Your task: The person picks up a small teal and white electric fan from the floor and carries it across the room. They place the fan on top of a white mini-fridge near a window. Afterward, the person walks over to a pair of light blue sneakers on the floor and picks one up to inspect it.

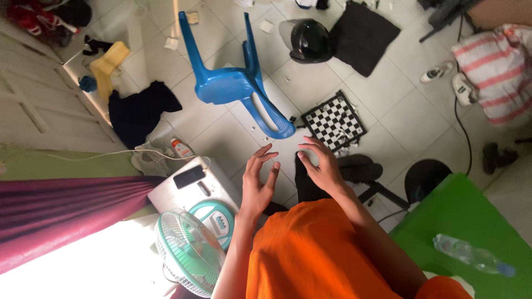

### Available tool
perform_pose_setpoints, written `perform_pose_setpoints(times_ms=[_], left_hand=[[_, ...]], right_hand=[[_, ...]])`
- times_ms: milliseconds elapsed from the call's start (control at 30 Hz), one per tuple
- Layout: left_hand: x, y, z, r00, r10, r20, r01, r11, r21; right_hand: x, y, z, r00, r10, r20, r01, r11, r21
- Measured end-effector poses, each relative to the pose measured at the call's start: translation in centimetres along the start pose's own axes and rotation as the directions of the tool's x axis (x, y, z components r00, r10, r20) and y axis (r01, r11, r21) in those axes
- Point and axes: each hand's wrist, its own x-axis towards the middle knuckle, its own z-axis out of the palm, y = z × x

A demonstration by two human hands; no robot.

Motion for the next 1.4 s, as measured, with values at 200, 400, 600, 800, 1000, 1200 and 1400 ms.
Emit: perform_pose_setpoints(times_ms=[200, 400, 600, 800, 1000, 1200, 1400], left_hand=[[1.1, 0.0, 1.4, 0.996, 0.006, 0.089, -0.008, 1.0, 0.018], [3.6, 0.9, 3.9, 0.993, 0.015, 0.116, -0.024, 0.997, 0.073], [6.9, 2.0, 7.7, 0.99, 0.008, 0.141, -0.024, 0.994, 0.11], [10.4, 2.9, 12.2, 0.989, 0.027, 0.142, -0.046, 0.99, 0.134], [13.9, 3.9, 17.1, 0.988, 0.054, 0.147, -0.079, 0.982, 0.172], [16.6, 4.8, 20.5, 0.985, 0.102, 0.139, -0.121, 0.982, 0.144], [18.3, 5.2, 22.8, 0.986, 0.107, 0.127, -0.128, 0.977, 0.168]], right_hand=[[0.0, 1.6, -2.0, 0.996, 0.033, -0.077, -0.034, 0.999, -0.016], [1.7, 3.1, -4.9, 0.991, 0.071, -0.114, -0.074, 0.997, -0.018], [4.3, 5.4, -7.8, 0.99, 0.024, -0.136, -0.028, 0.999, -0.023], [6.8, 8.6, -10.8, 0.993, -0.002, -0.119, 0.003, 1.0, 0.007], [8.8, 12.0, -14.4, 0.991, -0.021, -0.13, 0.027, 0.998, 0.049], [9.9, 14.9, -18.5, 0.99, -0.036, -0.139, 0.038, 0.999, 0.008], [9.7, 16.5, -20.8, 0.987, 0.067, -0.147, -0.062, 0.997, 0.034]])
